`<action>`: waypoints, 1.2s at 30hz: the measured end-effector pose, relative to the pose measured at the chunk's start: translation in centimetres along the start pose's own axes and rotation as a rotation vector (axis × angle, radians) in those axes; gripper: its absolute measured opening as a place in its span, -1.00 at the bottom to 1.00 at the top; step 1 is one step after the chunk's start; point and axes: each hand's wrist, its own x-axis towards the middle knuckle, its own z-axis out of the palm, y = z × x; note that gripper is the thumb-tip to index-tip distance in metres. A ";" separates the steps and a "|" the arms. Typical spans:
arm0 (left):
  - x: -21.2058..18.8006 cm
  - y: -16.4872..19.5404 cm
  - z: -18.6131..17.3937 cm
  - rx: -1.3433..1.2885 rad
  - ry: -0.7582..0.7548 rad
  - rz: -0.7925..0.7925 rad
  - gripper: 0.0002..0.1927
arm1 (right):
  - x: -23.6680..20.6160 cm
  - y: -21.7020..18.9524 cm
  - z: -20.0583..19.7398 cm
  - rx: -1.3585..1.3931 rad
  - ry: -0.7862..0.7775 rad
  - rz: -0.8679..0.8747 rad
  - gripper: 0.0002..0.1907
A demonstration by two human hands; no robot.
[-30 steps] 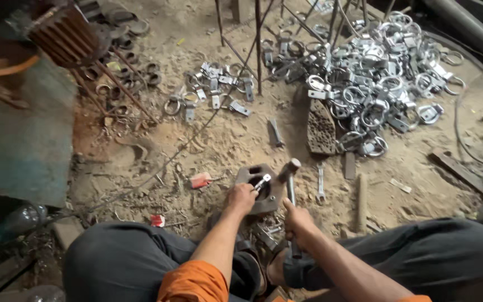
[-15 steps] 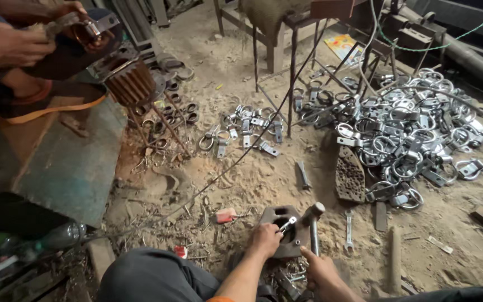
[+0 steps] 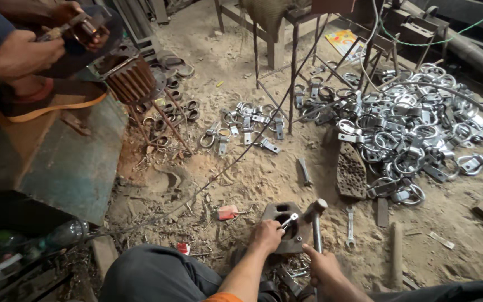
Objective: The person assembles metal hardware components by inserting a bolt through a bracket and ring, then tightening it with a wrench. They repeat this process for multiple units, occasionally using a hammer to adjust parts.
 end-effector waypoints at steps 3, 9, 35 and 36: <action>0.0 0.1 -0.2 0.025 -0.022 -0.016 -0.74 | 0.1 0.0 -0.1 -0.018 0.012 -0.007 -0.56; -0.1 0.3 -0.5 0.038 -0.046 -0.047 -0.74 | 0.0 -0.1 0.0 -0.035 0.002 -0.010 -0.53; 0.2 0.8 -0.6 -0.208 0.130 -0.160 -0.74 | -0.1 0.0 -0.1 0.010 -0.074 -0.047 -0.56; 0.6 0.4 -0.3 -0.306 0.209 -0.148 -0.71 | 0.1 0.1 -0.1 0.003 -0.057 -0.027 -0.56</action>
